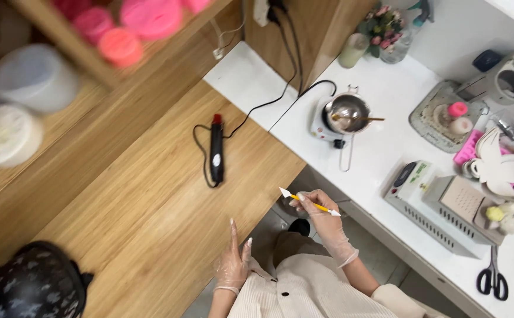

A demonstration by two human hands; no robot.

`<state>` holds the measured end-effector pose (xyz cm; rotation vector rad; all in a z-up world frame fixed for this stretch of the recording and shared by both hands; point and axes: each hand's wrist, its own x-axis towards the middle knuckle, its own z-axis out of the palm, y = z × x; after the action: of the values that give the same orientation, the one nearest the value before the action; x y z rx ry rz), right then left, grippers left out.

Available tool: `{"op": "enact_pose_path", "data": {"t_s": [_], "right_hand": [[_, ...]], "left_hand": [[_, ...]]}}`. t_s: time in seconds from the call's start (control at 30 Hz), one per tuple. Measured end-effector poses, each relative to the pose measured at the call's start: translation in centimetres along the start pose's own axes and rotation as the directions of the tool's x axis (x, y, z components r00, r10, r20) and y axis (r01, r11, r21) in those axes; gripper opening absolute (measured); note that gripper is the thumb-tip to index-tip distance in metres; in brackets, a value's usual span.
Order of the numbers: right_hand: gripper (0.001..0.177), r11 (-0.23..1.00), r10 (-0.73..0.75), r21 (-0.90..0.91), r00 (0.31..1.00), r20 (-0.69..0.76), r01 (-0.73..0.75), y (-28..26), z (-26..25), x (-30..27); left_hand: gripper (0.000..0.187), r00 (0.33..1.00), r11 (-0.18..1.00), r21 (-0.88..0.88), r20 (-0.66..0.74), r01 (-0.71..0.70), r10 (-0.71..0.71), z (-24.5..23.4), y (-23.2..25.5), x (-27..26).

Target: Melting wax and preparing candle decorations at a workbench using a heat gun and various tools.

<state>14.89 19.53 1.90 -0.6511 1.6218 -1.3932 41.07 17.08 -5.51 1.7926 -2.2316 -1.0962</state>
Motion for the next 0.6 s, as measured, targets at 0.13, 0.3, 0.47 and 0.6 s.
{"op": "enact_pose_path", "data": {"t_s": [0.13, 0.3, 0.47, 0.6], "right_hand": [[0.017, 0.996, -0.073, 0.042, 0.997, -0.034, 0.075, -3.5, -4.3, 2.3], [0.017, 0.976, -0.168, 0.104, 0.967, -0.19, 0.19, -5.5, -12.7, 2.2], [0.014, 0.963, -0.255, -0.02, 0.885, -0.39, 0.269, -5.8, -20.1, 0.3], [0.01, 0.959, -0.243, -0.04, 0.742, -0.625, 0.28, -4.7, -23.6, -1.5]], "left_hand": [[0.08, 0.993, 0.984, 0.144, -0.05, -0.101, 0.109, 1.7, 6.3, 3.7], [0.051, 0.959, 0.97, -0.018, -0.161, -0.24, 0.235, 3.0, 15.7, 7.0], [0.03, 0.778, 0.785, -0.196, -0.403, -0.588, 0.482, 3.4, 22.1, 10.2], [0.035, 0.775, 0.755, -0.242, -0.383, -0.61, 0.503, 4.5, 24.7, 12.5]]}}
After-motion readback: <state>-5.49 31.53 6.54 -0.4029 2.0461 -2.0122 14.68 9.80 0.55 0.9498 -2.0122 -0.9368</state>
